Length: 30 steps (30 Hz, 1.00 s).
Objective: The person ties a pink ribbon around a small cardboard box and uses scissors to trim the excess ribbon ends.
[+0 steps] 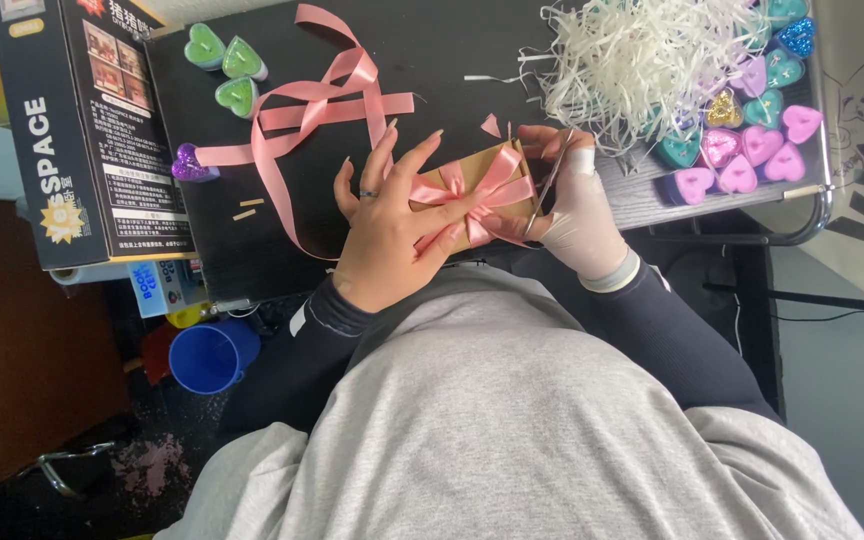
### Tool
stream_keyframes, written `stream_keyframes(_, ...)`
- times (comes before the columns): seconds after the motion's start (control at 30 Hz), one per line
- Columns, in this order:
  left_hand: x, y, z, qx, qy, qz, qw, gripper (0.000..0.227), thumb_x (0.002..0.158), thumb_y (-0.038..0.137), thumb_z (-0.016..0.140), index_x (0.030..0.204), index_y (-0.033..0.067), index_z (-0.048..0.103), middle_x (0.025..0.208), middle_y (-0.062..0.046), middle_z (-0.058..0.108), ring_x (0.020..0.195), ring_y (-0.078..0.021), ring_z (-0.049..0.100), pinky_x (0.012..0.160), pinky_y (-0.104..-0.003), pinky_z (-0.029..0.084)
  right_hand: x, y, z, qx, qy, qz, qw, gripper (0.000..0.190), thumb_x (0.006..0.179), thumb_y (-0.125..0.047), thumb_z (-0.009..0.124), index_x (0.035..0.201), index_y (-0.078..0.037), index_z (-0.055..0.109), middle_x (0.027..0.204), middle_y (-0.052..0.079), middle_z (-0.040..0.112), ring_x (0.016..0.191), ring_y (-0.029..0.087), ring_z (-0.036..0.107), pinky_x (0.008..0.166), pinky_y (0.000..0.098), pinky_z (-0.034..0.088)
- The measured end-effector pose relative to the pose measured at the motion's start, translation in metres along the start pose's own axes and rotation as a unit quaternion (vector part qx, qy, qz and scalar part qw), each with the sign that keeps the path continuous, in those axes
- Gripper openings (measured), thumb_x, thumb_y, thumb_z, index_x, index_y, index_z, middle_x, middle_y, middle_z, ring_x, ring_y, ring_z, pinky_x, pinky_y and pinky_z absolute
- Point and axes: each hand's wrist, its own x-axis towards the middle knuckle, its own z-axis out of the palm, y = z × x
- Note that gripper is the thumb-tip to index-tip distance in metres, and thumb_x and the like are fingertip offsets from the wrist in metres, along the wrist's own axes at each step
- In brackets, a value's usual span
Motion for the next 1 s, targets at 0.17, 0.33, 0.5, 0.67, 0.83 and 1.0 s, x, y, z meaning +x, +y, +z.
stream_keyframes(0.17, -0.006, 0.003, 0.000, 0.065, -0.008, 0.007, 0.998, 0.040, 0.095, 0.053, 0.071, 0.131, 0.0347, 0.076, 0.167, -0.014, 0.028, 0.154, -0.0446, 0.012, 0.110, -0.079, 0.005, -0.002, 0.014, -0.012, 0.068, -0.007, 0.036, 0.997, 0.075, 0.083, -0.034, 0.091, 0.122, -0.010, 0.031, 0.152, 0.020, 0.048, 0.138, 0.025, 0.055, 0.109, 0.0375, 0.052)
stream_keyframes(0.33, -0.007, 0.005, -0.010, 0.072, -0.005, 0.005, 0.997, 0.078, 0.083, 0.071, 0.064, 0.148, 0.0271, 0.057, 0.167, -0.017, 0.022, 0.154, -0.0468, 0.011, 0.111, -0.081, 0.001, -0.003, 0.017, -0.029, 0.125, -0.062, 0.024, 0.990, 0.069, 0.087, -0.044, 0.087, 0.121, -0.012, 0.036, 0.160, 0.021, 0.047, 0.141, 0.025, 0.050, 0.117, 0.0378, 0.042)
stream_keyframes(0.5, -0.005, 0.010, -0.020, 0.029, -0.014, -0.027, 0.999, 0.126, 0.069, 0.081, 0.074, 0.158, 0.0073, 0.024, 0.160, -0.020, 0.029, 0.151, -0.0453, 0.020, 0.111, -0.078, 0.000, -0.001, 0.017, -0.032, 0.134, -0.117, 0.004, 0.984, 0.069, 0.087, -0.048, 0.085, 0.122, -0.013, 0.037, 0.166, 0.022, 0.040, 0.148, 0.026, 0.044, 0.123, 0.0399, 0.034)
stream_keyframes(0.67, -0.002, 0.011, -0.013, 0.072, -0.072, -0.052, 0.993, 0.129, 0.064, 0.052, 0.093, 0.162, 0.0036, 0.024, 0.142, -0.015, 0.045, 0.136, -0.0321, 0.046, 0.117, -0.069, 0.011, -0.003, 0.014, -0.027, 0.180, -0.088, 0.025, 0.979, 0.067, 0.089, -0.053, 0.083, 0.121, -0.014, 0.039, 0.161, 0.022, 0.042, 0.144, 0.026, 0.045, 0.122, 0.0422, 0.036)
stream_keyframes(0.83, 0.016, 0.019, -0.013, 0.073, -0.054, -0.029, 0.995, 0.112, 0.061, 0.040, 0.094, 0.152, 0.0048, 0.039, 0.140, -0.018, 0.045, 0.123, -0.0296, 0.052, 0.106, -0.057, 0.026, -0.006, 0.018, -0.030, 0.190, -0.066, 0.007, 0.980, 0.061, 0.091, -0.049, 0.083, 0.120, -0.015, 0.042, 0.158, 0.021, 0.047, 0.148, 0.027, 0.044, 0.122, 0.0410, 0.033)
stream_keyframes(1.0, 0.034, 0.020, -0.020, 0.102, -0.065, -0.037, 0.992, 0.093, 0.059, 0.028, 0.090, 0.140, 0.0031, 0.051, 0.124, -0.011, 0.051, 0.117, -0.0324, 0.053, 0.103, -0.051, 0.036, -0.011, 0.025, -0.031, 0.217, -0.035, 0.004, 0.976, 0.055, 0.093, -0.044, 0.082, 0.119, -0.016, 0.044, 0.153, 0.019, 0.052, 0.147, 0.027, 0.047, 0.122, 0.0404, 0.034)
